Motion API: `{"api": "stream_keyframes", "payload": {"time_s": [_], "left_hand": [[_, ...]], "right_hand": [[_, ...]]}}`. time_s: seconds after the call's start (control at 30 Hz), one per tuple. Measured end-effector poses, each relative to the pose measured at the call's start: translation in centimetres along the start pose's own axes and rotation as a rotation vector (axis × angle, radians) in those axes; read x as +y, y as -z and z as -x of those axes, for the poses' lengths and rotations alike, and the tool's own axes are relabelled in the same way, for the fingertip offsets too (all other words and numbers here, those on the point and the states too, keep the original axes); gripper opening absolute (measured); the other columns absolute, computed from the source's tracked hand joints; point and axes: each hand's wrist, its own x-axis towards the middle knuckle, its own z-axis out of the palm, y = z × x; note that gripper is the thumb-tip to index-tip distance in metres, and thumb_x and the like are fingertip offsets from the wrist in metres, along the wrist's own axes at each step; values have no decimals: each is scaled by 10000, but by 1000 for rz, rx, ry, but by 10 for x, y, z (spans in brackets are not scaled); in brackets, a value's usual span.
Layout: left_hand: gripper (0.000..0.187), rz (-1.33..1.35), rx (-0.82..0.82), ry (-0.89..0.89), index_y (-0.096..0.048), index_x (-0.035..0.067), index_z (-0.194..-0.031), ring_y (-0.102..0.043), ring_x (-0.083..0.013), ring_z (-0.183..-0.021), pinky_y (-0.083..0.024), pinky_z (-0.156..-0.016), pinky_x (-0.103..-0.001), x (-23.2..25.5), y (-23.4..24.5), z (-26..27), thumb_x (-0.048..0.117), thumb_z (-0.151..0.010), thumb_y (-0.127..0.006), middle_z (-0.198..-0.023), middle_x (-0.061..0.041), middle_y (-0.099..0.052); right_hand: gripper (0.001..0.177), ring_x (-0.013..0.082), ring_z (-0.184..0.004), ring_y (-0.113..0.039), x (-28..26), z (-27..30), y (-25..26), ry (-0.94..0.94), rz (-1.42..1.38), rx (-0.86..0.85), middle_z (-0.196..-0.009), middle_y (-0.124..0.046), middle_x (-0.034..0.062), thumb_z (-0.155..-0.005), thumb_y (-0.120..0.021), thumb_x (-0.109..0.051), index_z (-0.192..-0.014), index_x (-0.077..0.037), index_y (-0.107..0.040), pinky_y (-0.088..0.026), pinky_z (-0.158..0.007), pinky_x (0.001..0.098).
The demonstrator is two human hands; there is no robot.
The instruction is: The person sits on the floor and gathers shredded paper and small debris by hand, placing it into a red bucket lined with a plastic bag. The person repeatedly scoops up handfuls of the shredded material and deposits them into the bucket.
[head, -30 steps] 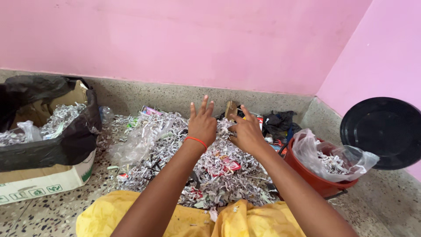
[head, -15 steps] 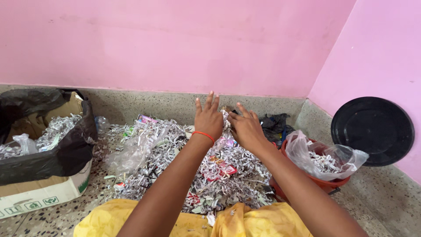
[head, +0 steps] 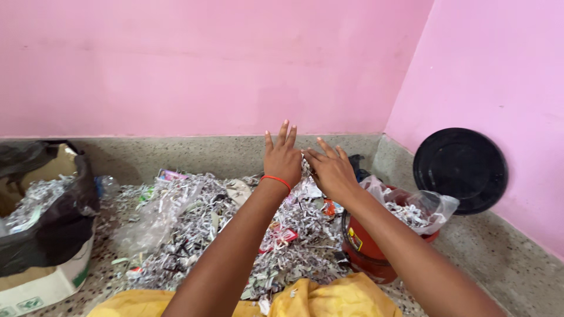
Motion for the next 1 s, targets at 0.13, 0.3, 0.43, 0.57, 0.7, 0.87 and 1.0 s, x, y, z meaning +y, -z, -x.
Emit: {"api": "stream_keyframes", "payload": {"time_s": [0.13,0.3,0.43,0.57,0.7,0.87,1.0], "left_hand": [[198,22,18,-43,-792,112,-907,-80,-302,-1577,-99,-1213,-682,21,-4,-11,234,-870,-640,-1668,-92,-269],[169,37,-75,-76,-782,104,-836,-64,-313,-1582,-92,-1213,-665,51,-6,-26,208,-856,-650,-1691,-94,-237],[151,123,1,-120,-784,108,-818,-90,-304,-1582,-103,-1223,-672,88,-11,-47,199,-835,-664,-1682,-85,-261],[154,178,28,-181,-785,100,-832,-97,-302,-1578,-114,-1222,-668,132,-16,-79,205,-824,-672,-1676,-84,-268],[126,199,57,-240,-780,107,-823,-97,-305,-1580,-115,-1220,-667,180,-16,-116,172,-820,-672,-1677,-92,-272],[124,282,116,-310,-768,94,-806,-90,-311,-1576,-111,-1219,-680,234,-6,-152,180,-831,-682,-1670,-104,-266],[99,269,76,-331,-767,104,-827,-70,-308,-1585,-105,-1233,-664,265,8,-175,157,-810,-684,-1687,-94,-238]], "right_hand": [[633,307,-1503,-319,18,12,9,-30,35,-33,-1535,-505,76,-879,-648,-133,-1489,-133,-480,-282,-1161,607],[755,304,-1524,-244,46,24,28,-108,57,-103,-1620,-348,116,-875,-650,-160,-1559,-95,-335,-241,-1175,594],[760,290,-1545,-203,76,37,45,-163,119,-103,-1651,-288,109,-866,-636,-140,-1561,-85,-332,-221,-1205,564],[741,304,-1543,-195,120,50,65,-204,173,-99,-1646,-287,133,-861,-613,-140,-1542,-56,-336,-218,-1207,555],[743,309,-1544,-210,167,65,91,-257,256,-92,-1641,-307,145,-854,-592,-123,-1548,-35,-342,-225,-1209,554],[743,311,-1543,-223,215,81,120,-335,328,-102,-1638,-322,144,-846,-587,-106,-1548,-33,-354,-222,-1206,561],[739,302,-1546,-221,246,87,138,-385,346,-101,-1636,-327,138,-858,-594,-105,-1553,-40,-351,-216,-1213,562]]}}
